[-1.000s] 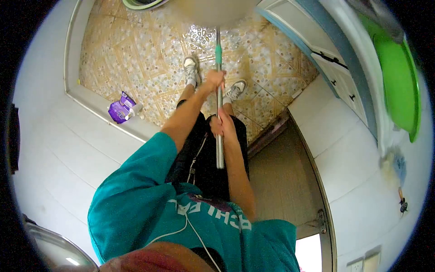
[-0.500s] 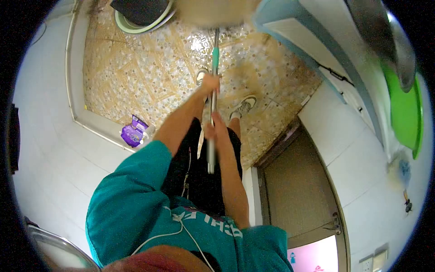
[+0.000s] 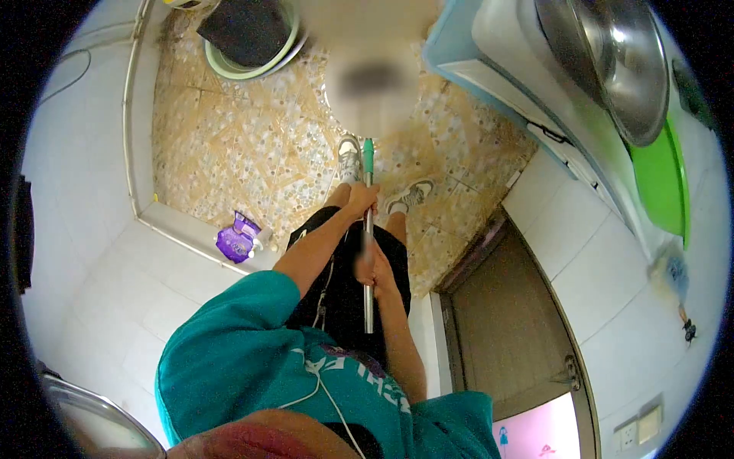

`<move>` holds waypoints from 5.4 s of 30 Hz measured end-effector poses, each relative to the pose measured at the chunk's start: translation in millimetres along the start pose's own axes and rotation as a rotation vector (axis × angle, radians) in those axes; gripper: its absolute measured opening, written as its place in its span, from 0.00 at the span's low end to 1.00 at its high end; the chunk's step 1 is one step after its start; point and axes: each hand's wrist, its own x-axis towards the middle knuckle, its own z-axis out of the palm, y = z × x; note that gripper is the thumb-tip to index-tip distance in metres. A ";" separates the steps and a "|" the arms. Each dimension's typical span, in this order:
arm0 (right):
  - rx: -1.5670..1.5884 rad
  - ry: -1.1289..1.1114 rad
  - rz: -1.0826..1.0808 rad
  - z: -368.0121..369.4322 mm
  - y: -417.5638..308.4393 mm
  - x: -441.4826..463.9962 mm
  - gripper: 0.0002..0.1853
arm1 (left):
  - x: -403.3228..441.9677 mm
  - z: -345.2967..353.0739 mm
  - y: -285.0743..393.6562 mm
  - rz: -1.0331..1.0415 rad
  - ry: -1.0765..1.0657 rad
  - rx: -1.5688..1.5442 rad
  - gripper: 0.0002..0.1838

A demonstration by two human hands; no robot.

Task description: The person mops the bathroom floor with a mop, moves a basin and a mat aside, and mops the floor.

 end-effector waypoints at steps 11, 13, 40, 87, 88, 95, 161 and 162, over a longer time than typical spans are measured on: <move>-0.014 -0.108 -0.170 129.7 -93.8 127.4 0.15 | 121.7 -70.3 189.9 0.217 0.019 -0.120 0.13; -0.103 -0.061 -0.185 130.4 -86.2 104.7 0.14 | 89.9 -70.4 193.3 0.207 0.023 -0.050 0.16; -0.400 0.042 0.434 66.9 4.0 54.7 0.30 | -15.2 -114.9 -15.3 0.014 0.232 -0.620 0.16; -1.005 0.121 0.785 286.2 390.1 243.4 0.08 | -57.2 -537.2 -216.8 0.011 0.630 -1.522 0.16; -1.004 0.143 0.802 294.4 396.6 247.8 0.08 | -60.6 -546.3 -215.4 -0.034 0.601 -1.483 0.17; -1.250 0.063 0.767 345.1 421.6 272.4 0.11 | -56.7 -599.6 -200.2 -0.089 0.632 -1.558 0.24; -0.628 0.081 0.268 347.9 331.1 276.5 0.08 | 35.2 -605.3 -68.6 0.115 0.327 -0.684 0.15; -0.583 0.115 0.267 337.6 321.5 256.7 0.10 | 26.3 -577.8 -66.2 0.141 0.385 -0.720 0.15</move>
